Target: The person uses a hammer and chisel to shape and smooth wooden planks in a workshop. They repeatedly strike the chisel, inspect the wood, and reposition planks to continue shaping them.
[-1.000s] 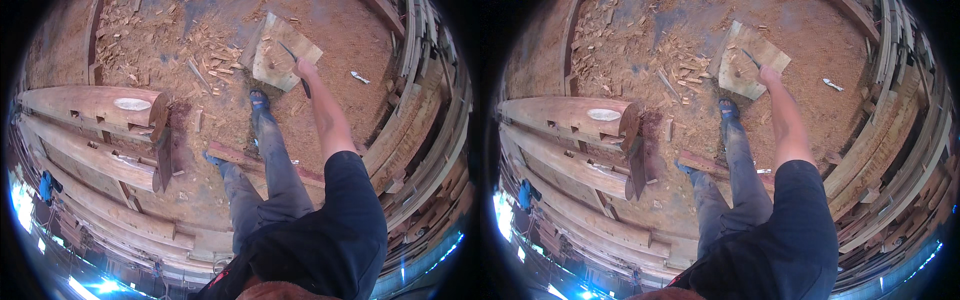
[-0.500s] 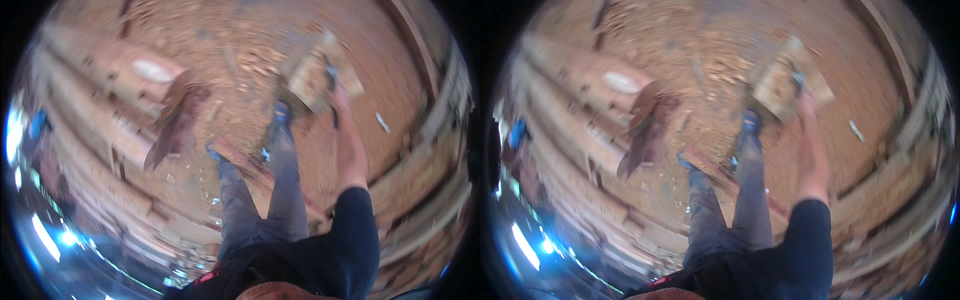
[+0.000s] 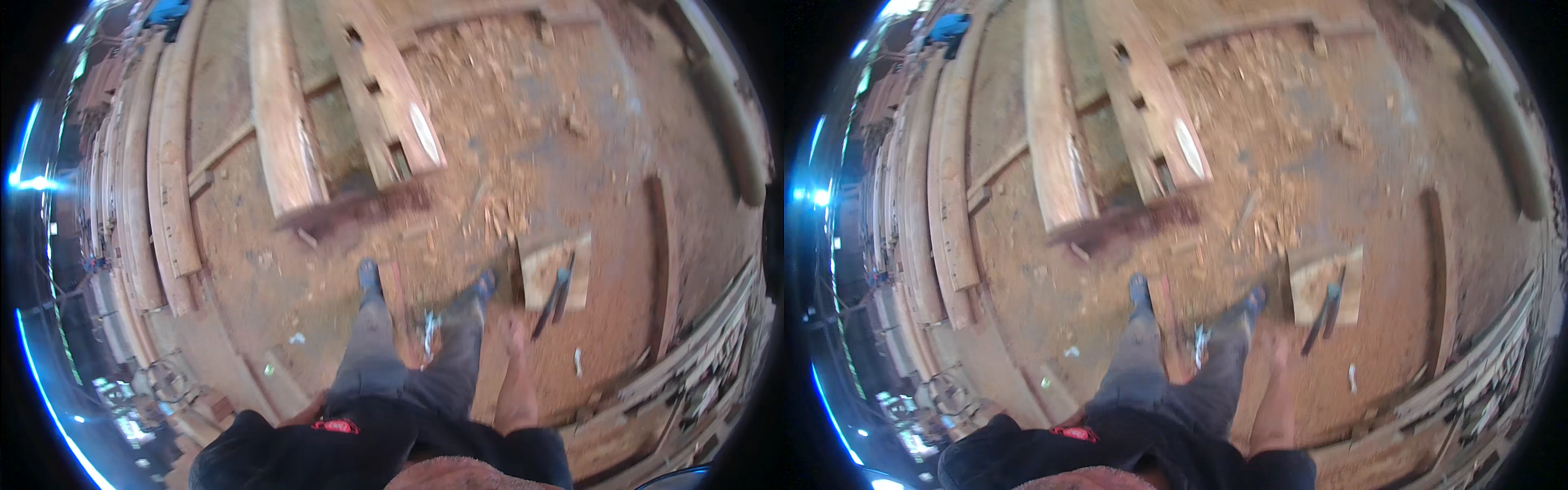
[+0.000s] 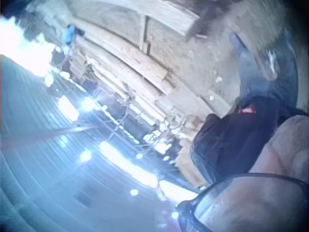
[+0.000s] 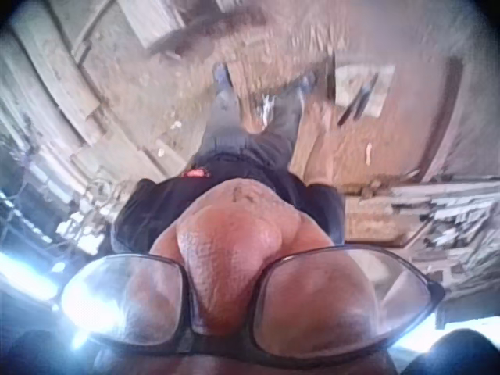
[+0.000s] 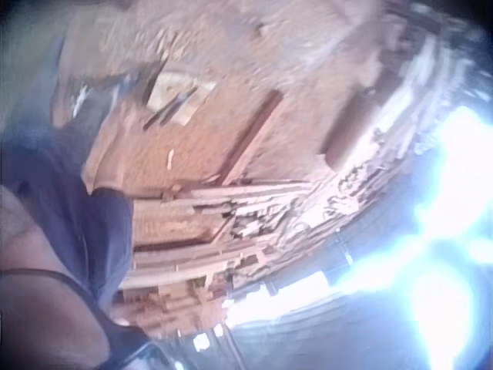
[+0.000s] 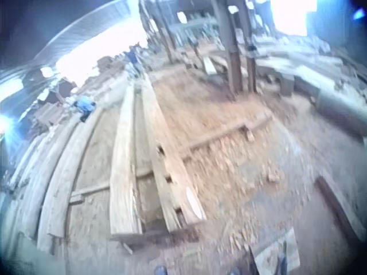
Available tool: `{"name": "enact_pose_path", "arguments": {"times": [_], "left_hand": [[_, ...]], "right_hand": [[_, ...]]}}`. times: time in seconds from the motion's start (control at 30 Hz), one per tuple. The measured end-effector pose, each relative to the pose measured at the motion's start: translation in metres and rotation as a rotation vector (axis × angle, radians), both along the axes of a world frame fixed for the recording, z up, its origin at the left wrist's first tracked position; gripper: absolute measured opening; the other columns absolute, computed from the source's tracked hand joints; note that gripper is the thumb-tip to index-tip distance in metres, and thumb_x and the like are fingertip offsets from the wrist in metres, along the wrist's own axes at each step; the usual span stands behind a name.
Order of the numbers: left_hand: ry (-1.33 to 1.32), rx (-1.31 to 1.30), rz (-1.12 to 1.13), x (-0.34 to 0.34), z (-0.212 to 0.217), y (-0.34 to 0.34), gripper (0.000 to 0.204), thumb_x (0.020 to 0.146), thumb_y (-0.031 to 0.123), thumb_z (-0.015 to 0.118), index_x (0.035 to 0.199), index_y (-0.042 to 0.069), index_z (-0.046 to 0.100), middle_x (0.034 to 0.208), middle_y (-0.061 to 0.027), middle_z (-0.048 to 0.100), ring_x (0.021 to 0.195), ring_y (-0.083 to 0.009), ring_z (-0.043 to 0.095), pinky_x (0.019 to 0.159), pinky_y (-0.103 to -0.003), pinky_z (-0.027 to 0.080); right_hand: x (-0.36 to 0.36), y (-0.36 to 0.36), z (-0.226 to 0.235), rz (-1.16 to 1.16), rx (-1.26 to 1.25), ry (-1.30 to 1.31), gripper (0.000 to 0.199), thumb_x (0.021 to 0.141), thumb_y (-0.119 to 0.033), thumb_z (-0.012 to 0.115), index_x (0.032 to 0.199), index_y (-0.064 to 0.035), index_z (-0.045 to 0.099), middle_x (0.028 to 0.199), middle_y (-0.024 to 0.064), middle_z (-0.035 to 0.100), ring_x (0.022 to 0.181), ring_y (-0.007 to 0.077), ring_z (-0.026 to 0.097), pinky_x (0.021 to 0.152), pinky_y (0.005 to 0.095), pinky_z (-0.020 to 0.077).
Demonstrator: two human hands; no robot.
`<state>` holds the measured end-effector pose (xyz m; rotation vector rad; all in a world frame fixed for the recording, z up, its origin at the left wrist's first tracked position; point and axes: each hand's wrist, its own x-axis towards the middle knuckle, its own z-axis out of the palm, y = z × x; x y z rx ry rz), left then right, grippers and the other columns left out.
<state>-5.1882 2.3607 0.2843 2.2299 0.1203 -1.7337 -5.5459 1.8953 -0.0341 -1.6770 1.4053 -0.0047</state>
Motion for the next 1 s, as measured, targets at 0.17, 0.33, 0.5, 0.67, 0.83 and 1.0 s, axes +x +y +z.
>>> {"name": "enact_pose_path", "arguments": {"times": [0.17,0.33,0.5,0.67,0.83,1.0], "left_hand": [[-0.067,-0.173,0.075,0.066,-0.038,0.035,0.019,0.102,0.026,0.065,0.098,0.008,0.07,0.077,0.0005,0.063,0.07,-0.0114,0.059,0.061,-0.031,0.048],[-0.218,-0.375,0.165,0.117,-0.054,0.06,0.018,0.102,0.026,0.065,0.098,0.008,0.07,0.076,0.0007,0.062,0.07,-0.0113,0.059,0.061,-0.031,0.048],[-0.322,-0.458,0.912,0.148,-0.058,0.028,0.016,0.101,0.023,0.066,0.11,0.009,0.066,0.077,0.0023,0.06,0.07,-0.0118,0.058,0.06,-0.031,0.048],[-0.531,-0.503,0.827,0.118,-0.055,-0.014,0.034,0.103,0.029,0.065,0.122,0.001,0.067,0.109,-0.0061,0.071,0.101,-0.0167,0.067,0.088,-0.034,0.055],[-0.636,-0.36,0.844,0.066,-0.058,-0.005,0.037,0.102,0.03,0.066,0.121,-0.002,0.069,0.102,-0.0081,0.073,0.095,-0.0181,0.068,0.086,-0.032,0.054],[-0.447,-0.258,1.357,0.055,-0.062,0.078,0.04,0.105,0.035,0.062,0.126,0.002,0.066,0.105,-0.008,0.072,0.089,-0.0146,0.067,0.079,-0.03,0.054]], "right_hand": [[0.115,0.036,0.11,-0.045,0.316,0.023,0.039,0.098,-0.02,0.069,0.13,0.0026,0.066,0.096,0.0109,0.073,0.071,0.0166,0.068,0.06,0.0328,0.055],[0.201,0.078,0.139,-0.026,0.323,-0.034,0.041,0.098,-0.021,0.069,0.13,0.0034,0.064,0.095,0.0131,0.074,0.074,0.0202,0.072,0.062,0.0334,0.0572],[0.277,0.072,0.173,0.419,-0.11,-0.203,0.031,0.094,-0.029,0.065,0.109,-0.0027,0.073,0.08,0.0098,0.071,0.072,0.0196,0.067,0.072,0.0387,0.055],[0.312,0.013,0.22,0.447,0.241,-0.126,0.022,0.097,-0.021,0.062,0.099,-0.0002,0.07,0.075,0.0061,0.068,0.064,0.0138,0.063,0.057,0.0321,0.0523],[0.311,-0.045,0.242,0.283,0.283,0.103,0.031,0.099,-0.027,0.066,0.116,-0.0011,0.066,0.081,0.0066,0.068,0.062,0.0158,0.066,0.051,0.0271,0.0523],[0.342,-0.044,0.255,0.351,0.171,0.357,0.031,0.097,-0.028,0.069,0.103,0.0026,0.071,0.075,0.0071,0.069,0.057,0.0182,0.063,0.052,0.033,0.0527]]}}
